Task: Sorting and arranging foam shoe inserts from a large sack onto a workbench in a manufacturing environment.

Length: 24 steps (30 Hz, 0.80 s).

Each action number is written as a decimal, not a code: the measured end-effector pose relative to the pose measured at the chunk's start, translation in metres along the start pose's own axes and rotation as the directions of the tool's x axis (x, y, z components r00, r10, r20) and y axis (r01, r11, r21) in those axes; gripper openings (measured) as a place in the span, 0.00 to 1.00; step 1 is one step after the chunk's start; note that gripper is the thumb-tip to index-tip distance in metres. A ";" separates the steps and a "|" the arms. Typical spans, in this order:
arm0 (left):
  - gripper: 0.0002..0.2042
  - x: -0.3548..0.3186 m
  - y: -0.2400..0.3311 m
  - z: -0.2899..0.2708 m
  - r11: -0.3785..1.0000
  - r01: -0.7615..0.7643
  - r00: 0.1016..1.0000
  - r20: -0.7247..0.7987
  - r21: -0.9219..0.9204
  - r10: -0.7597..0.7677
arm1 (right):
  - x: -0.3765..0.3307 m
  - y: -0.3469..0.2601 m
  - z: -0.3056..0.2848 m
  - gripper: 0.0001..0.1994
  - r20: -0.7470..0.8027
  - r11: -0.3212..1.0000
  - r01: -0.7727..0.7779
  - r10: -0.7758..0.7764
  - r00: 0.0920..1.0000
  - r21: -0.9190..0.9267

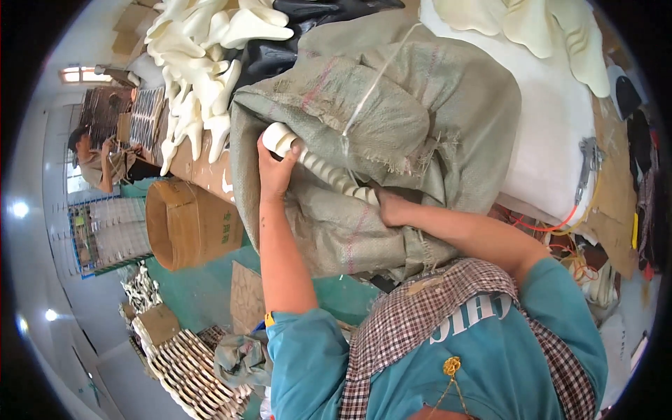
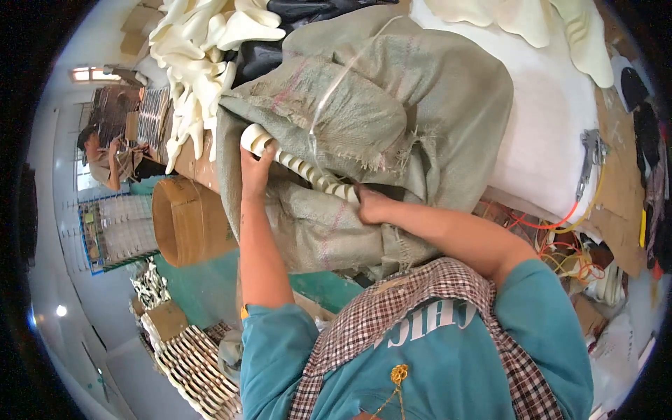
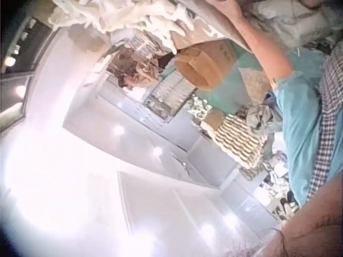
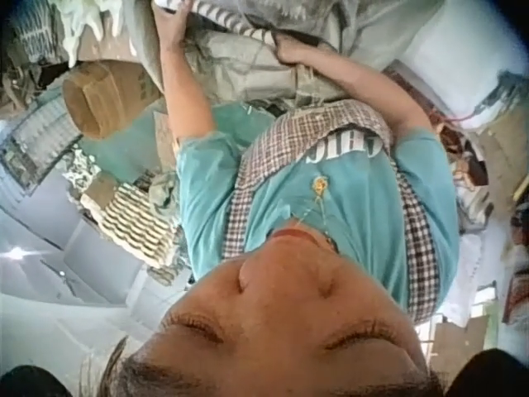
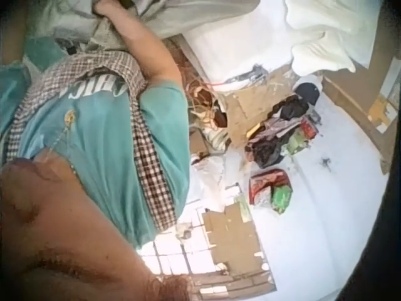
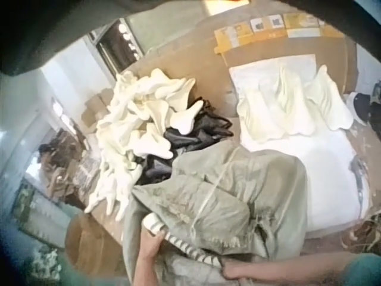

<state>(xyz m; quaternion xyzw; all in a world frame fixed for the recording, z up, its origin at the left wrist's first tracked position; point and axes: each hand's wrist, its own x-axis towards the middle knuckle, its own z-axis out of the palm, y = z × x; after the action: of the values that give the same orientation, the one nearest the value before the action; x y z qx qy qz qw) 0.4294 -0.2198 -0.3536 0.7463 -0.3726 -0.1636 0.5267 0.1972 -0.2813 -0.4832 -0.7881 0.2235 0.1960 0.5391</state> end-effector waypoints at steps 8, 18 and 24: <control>0.13 -0.020 0.039 0.005 0.995 -0.094 0.951 -0.299 -0.043 0.077 | -0.037 -0.029 -0.016 0.29 -0.300 0.975 0.221 -0.217 0.929 -0.022; 0.17 -0.031 0.121 -0.010 0.814 -0.304 0.721 -0.677 -0.496 -0.144 | -0.167 -0.148 -0.125 0.34 -0.315 0.512 0.596 -0.856 0.409 -0.618; 0.24 -0.033 0.150 0.004 0.839 -0.266 0.622 -0.749 -0.475 -0.227 | -0.125 -0.120 -0.157 0.31 -0.324 0.639 0.466 -0.740 0.590 -0.612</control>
<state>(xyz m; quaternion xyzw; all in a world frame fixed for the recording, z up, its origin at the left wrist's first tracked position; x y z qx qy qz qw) 0.3472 -0.2230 -0.2236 0.5555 -0.0518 0.0847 0.8256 0.1729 -0.3728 -0.2690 -0.9404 0.0228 -0.1927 0.2792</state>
